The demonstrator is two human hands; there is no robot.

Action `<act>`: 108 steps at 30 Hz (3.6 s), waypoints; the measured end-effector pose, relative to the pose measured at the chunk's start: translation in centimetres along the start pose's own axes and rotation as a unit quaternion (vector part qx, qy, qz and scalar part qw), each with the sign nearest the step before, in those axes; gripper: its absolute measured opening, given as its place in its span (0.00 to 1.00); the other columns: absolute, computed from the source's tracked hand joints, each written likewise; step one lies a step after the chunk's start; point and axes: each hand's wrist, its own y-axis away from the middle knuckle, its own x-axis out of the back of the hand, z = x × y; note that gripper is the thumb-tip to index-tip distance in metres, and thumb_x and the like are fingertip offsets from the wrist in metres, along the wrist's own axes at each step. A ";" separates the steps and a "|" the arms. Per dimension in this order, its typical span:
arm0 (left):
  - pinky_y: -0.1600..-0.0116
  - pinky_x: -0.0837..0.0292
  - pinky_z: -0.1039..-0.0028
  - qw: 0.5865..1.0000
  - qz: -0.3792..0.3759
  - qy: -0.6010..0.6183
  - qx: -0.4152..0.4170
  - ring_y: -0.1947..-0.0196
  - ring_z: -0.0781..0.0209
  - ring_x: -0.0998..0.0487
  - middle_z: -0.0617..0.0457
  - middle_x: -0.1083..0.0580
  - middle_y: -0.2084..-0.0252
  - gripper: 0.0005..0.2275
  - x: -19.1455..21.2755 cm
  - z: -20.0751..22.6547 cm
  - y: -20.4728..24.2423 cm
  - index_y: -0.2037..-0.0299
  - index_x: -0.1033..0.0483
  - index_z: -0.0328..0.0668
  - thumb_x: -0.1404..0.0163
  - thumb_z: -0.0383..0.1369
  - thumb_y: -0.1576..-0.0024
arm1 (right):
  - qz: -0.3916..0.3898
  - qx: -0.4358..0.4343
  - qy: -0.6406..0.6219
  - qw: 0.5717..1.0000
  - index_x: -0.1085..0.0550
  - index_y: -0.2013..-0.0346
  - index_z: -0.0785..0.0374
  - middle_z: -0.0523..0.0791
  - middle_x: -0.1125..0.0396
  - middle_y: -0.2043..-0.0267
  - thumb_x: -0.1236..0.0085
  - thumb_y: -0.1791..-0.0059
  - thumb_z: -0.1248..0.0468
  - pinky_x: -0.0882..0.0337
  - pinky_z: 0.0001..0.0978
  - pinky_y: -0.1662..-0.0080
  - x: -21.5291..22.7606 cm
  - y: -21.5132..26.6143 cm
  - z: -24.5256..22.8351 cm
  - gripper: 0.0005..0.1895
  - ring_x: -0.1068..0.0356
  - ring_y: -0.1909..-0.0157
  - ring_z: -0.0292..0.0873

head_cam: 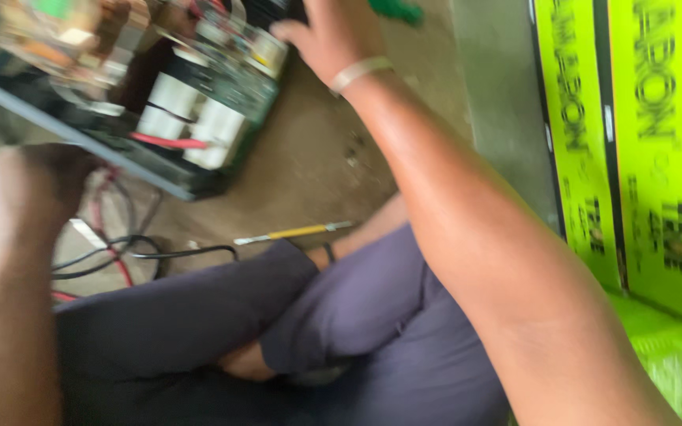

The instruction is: The person sits on the floor and works on an open electronic device, likely a battery charger. They remove a circuit board, inspect the internal components including a transformer, and then reinsert the board into the casing.

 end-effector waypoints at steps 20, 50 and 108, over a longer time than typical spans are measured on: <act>0.57 0.22 0.57 0.986 -0.048 0.121 0.101 0.64 0.44 0.18 0.48 0.19 0.66 0.08 3.0 4.1 -1.3 0.65 0.12 0.59 0.43 0.42 0.49 | -0.146 -0.137 0.033 0.979 0.24 0.59 0.61 0.52 0.26 0.68 0.30 0.59 0.48 0.27 0.47 0.59 2.9 -2.7 -4.9 0.24 0.25 0.63 0.58; 0.59 0.23 0.56 0.971 -0.064 0.188 0.135 0.66 0.42 0.19 0.44 0.21 0.71 0.06 5.0 3.6 -2.3 0.74 0.16 0.49 0.43 0.38 0.51 | -0.274 -0.256 0.213 0.902 0.23 0.56 0.55 0.51 0.24 0.68 0.38 0.59 0.41 0.25 0.49 0.57 3.6 -5.3 -7.0 0.26 0.23 0.62 0.59; 0.52 0.23 0.56 0.962 -0.202 0.178 0.046 0.58 0.43 0.19 0.46 0.20 0.63 0.11 4.9 1.8 -2.6 0.57 0.16 0.58 0.49 0.39 0.47 | -0.380 -0.272 0.267 0.843 0.23 0.75 0.61 0.56 0.28 0.77 0.34 0.60 0.39 0.28 0.53 0.62 5.8 -6.8 -12.4 0.26 0.26 0.68 0.61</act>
